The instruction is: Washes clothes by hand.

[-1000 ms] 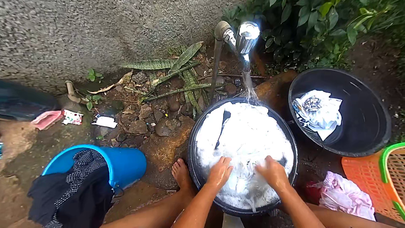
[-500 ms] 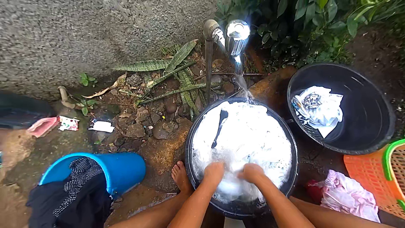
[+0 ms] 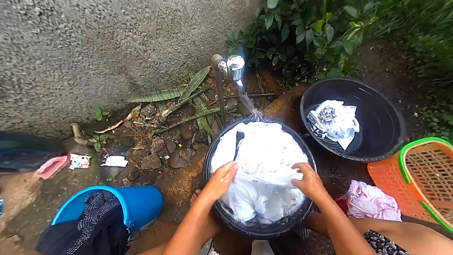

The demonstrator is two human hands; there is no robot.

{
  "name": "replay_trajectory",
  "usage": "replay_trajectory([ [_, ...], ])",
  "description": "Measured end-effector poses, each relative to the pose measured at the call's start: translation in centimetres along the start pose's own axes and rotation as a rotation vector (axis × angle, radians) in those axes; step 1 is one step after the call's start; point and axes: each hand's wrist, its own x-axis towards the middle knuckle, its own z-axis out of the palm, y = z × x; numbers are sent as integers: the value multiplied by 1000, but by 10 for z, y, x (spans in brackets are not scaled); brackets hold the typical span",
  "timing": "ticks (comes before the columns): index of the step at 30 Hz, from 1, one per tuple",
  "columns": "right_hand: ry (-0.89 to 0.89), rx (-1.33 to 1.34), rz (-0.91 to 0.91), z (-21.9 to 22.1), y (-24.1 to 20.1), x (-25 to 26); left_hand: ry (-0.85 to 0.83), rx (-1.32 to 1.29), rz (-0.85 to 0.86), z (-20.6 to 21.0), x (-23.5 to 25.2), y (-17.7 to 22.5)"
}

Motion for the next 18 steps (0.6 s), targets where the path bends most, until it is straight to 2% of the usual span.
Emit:
replay_trajectory([
  [2, -86, 285, -302, 8, -34, 0, -164, 99, 101, 6, 5, 42],
  [4, -250, 332, -505, 6, -77, 5, -258, 196, 234, 0, 5, 80],
  [6, -351, 358, -664, -11, -113, 9, -250, 197, 353, -20, -1, 110],
  [8, -496, 561, -856, -35, -137, 11, -206, 103, 440, -44, -8, 130],
  [10, -750, 819, -882, -49, -154, 5, -187, -12, 540, -57, -17, 150],
  [12, -1002, 862, -670, -44, -159, -4, -240, -114, 646, -57, -27, 169],
  [13, -1033, 705, -571, -40, -158, -7, -280, -147, 685, -54, -30, 175],
  [15, -1007, 54, -557, -32, -155, -5, -403, -152, 683, -53, -33, 172],
  [17, -1069, -451, -360, -23, -154, -3, -567, -50, 505, -52, -34, 149],
  [18, -1059, -593, -270, -19, -144, 3, -612, 56, 324, -49, -34, 132],
])
